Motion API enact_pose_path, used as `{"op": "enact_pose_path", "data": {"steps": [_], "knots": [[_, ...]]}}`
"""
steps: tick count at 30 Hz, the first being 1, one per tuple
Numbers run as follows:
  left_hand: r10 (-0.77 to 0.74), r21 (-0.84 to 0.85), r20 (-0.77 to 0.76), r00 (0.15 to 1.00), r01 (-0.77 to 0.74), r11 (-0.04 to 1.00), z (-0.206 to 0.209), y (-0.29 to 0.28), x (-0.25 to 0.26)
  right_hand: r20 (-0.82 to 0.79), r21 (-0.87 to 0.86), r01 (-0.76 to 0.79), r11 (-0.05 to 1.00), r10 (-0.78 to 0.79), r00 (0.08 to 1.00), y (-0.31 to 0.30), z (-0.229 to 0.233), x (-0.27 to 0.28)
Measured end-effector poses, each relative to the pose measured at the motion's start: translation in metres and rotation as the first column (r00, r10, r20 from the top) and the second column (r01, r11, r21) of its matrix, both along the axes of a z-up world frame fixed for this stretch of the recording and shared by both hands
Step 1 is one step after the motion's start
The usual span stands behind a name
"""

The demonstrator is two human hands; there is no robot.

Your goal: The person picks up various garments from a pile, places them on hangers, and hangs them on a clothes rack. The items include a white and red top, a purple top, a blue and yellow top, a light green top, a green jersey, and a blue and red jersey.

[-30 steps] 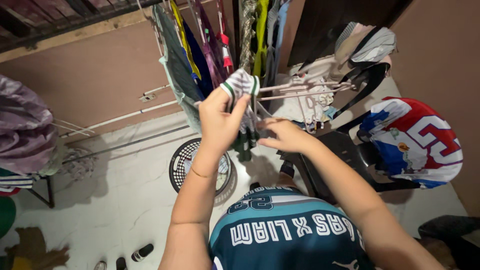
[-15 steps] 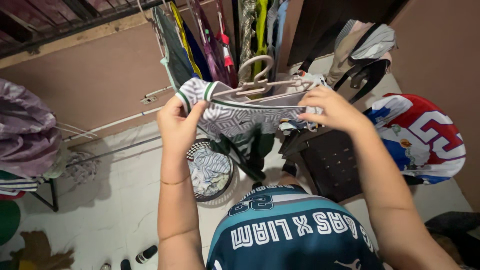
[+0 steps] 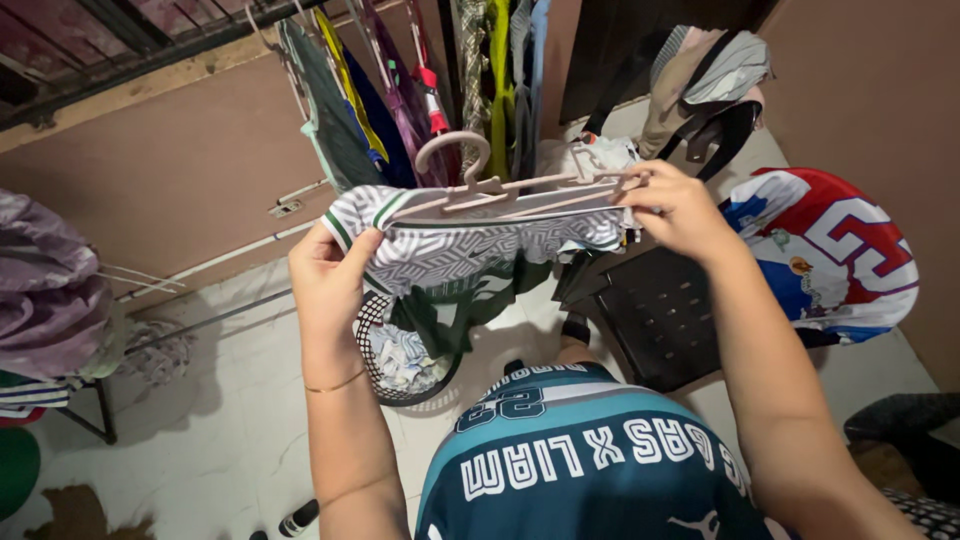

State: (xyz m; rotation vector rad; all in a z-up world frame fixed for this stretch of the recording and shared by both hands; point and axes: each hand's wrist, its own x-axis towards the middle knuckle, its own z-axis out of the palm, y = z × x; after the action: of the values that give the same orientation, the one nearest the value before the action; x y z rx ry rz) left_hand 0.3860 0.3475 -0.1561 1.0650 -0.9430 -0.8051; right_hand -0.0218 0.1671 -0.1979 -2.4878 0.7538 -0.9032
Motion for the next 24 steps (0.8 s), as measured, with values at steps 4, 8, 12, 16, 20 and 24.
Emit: {"op": "enact_pose_path", "data": {"steps": [4,8,12,16,20,24], "knots": [[-0.012,0.035,0.029,0.999,0.011,0.999,0.001,0.004,-0.002,0.056,-0.100,0.092,0.991,-0.087,0.995,0.000,0.006,-0.003],[0.052,0.016,0.377,0.925,-0.063,0.998,0.002,0.010,-0.002,0.089,-0.239,0.092,0.967,-0.073,0.993,0.006,0.024,0.003],[0.080,0.066,0.505,0.860,-0.131,0.989,0.000,0.011,-0.002,0.034,-0.320,0.078,0.944,-0.071,0.997,0.011,0.046,0.007],[-0.002,0.092,0.372,0.928,-0.035,0.995,-0.003,0.003,-0.009,0.039,-0.252,0.053,0.966,-0.044,0.998,0.009,0.059,0.017],[-0.051,0.054,0.238,0.970,0.039,0.998,-0.001,-0.002,-0.020,0.120,-0.060,0.076,0.995,-0.069,0.990,0.002,0.049,0.029],[0.007,0.016,0.254,0.967,-0.012,1.000,0.004,-0.001,-0.027,0.234,0.315,0.024,0.949,-0.102,0.967,0.001,0.021,0.026]]}}
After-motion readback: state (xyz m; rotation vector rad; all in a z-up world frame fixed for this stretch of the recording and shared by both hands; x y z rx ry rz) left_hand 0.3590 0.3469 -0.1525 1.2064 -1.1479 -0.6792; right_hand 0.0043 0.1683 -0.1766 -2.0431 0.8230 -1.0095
